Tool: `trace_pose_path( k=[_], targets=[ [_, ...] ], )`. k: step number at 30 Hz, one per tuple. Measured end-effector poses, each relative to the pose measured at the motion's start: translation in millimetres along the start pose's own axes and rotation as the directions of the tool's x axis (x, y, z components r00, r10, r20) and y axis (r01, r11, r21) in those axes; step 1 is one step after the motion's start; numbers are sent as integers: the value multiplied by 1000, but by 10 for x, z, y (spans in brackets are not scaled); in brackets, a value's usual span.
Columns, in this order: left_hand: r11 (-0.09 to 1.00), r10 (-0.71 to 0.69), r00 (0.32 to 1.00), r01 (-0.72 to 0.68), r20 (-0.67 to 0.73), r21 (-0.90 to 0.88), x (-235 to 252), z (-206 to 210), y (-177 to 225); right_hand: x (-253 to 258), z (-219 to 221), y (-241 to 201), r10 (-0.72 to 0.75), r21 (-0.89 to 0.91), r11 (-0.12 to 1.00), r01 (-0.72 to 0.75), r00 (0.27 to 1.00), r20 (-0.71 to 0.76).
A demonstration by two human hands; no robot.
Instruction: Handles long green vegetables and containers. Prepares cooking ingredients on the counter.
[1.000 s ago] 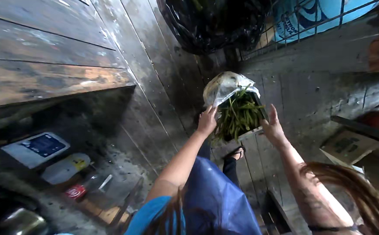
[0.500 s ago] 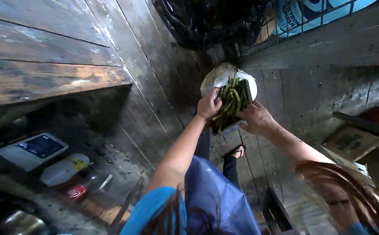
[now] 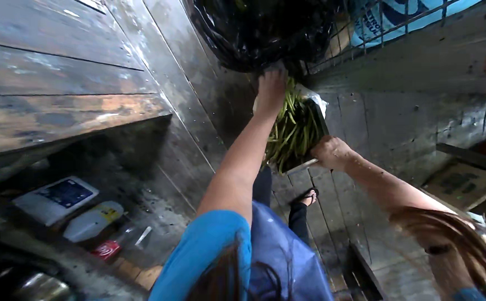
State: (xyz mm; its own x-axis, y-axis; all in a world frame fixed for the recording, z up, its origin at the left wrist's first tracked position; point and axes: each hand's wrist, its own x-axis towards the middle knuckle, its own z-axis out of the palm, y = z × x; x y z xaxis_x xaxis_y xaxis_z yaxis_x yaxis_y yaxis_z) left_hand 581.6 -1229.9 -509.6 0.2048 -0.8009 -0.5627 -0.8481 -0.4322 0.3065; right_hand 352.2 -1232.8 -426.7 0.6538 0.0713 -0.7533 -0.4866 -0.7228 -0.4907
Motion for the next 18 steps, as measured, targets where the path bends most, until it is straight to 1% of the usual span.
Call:
trace_pose_path(
  k=[1, 3, 4, 5, 7, 8, 9, 11, 12, 13, 14, 15, 16, 17, 18],
  targets=[
    [998, 25, 999, -28, 45, 61, 92, 13, 38, 8, -11, -2, -2, 3, 1000, 2, 1000, 13],
    [990, 11, 984, -35, 178, 135, 253, 25, 100, 12, -7, 8, -22, 2, 1000, 22, 1000, 7],
    [988, 18, 977, -50, 211, 144, 303, 15, 108, 10, 5, 21, -41, -2, 999, 41, 999, -18],
    [988, 54, 977, -82, 205, 129, 323, -33, 121, 1, 4, 33, -51, -1, 999, 51, 998, -31],
    [985, 168, 982, -171, 85, 31, 283, -206, 170, -50, -54, 27, -26, 17, 1000, 25, 1000, 6],
    [977, 213, 977, -213, -22, -23, 231, -297, 204, -86, -114, 20, 6, 32, 999, -8, 999, 37],
    [962, 241, 961, -255, -132, -102, 156, -374, 215, -118, -187, 20, 39, 50, 998, -42, 998, 58],
    [892, 284, 914, -363, -291, -270, -98, -403, 154, -178, -321, 75, 93, 106, 990, -95, 995, 22],
    [860, 304, 905, -395, -298, -322, -246, -366, 85, -200, -362, 139, 121, 150, 982, -116, 992, -23],
    [851, 318, 910, -397, -265, -344, -382, -313, -6, -214, -382, 224, 159, 204, 968, -144, 985, -62],
    [855, 311, 917, -385, -250, -347, -492, -220, -135, -217, -352, 328, 191, 242, 957, -158, 974, -121],
    [866, 266, 929, -347, -257, -359, -564, -90, -288, -209, -279, 442, 204, 274, 951, -145, 958, -203],
    [878, 169, 964, -243, -207, -411, -603, 26, -442, -202, -229, 524, 220, 300, 943, -143, 944, -244],
    [869, 40, 988, -107, -147, -483, -621, 148, -586, -195, -200, 565, 226, 308, 941, -141, 939, -258],
    [834, -87, 995, 45, -50, -550, -633, 278, -719, -193, -201, 560, 229, 309, 939, -149, 944, -239]
  ],
)
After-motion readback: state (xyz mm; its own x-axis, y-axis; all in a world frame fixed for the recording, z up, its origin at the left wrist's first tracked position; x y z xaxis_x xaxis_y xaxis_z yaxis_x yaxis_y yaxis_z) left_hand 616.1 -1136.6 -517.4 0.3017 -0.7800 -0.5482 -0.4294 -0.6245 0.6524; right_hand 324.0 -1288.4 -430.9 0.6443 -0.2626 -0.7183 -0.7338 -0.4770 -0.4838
